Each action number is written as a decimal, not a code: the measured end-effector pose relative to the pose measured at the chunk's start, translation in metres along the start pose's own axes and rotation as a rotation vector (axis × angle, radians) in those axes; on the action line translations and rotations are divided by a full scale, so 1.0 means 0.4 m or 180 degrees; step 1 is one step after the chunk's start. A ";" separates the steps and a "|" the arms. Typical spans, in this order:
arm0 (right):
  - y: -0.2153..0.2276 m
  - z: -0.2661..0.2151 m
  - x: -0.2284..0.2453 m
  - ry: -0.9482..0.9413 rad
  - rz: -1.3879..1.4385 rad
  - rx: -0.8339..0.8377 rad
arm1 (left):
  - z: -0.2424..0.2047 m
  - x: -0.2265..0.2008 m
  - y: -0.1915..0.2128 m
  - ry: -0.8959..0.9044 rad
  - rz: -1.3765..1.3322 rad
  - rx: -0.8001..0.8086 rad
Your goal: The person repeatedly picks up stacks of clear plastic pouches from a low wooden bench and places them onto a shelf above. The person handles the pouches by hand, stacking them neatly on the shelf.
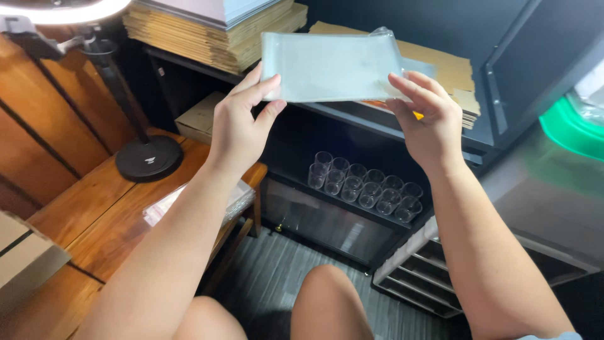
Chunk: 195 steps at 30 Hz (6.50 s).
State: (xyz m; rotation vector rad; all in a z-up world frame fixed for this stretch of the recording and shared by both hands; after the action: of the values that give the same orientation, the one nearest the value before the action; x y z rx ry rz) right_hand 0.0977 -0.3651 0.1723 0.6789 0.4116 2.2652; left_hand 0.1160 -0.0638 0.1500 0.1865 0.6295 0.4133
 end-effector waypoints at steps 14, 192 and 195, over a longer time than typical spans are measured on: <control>0.078 0.072 -0.128 -0.0220 -0.0632 -0.0593 | 0.233 0.057 -0.223 0.0198 -0.0518 0.0212; -0.727 -0.736 0.050 -0.0405 0.1092 0.2023 | -0.858 0.375 -0.093 0.2255 0.0438 0.1412; -0.730 -0.739 0.038 -0.0465 0.1085 0.1984 | -0.866 0.388 -0.097 0.2254 0.0451 0.1391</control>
State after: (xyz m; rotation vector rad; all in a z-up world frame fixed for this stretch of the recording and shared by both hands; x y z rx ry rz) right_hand 0.0787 -0.1802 -0.1997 1.3020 1.0143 2.3782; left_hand 0.0320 -0.0170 -0.2193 0.5136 1.4104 0.4747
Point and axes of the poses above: each hand's wrist, its own z-axis towards the middle knuckle, its own y-axis out of the back of the hand, x = y × z, the point moved 8 cm from there along z, towards the middle knuckle, and after that the axes turned 2 degrees about -z, right-handed, at the moved point
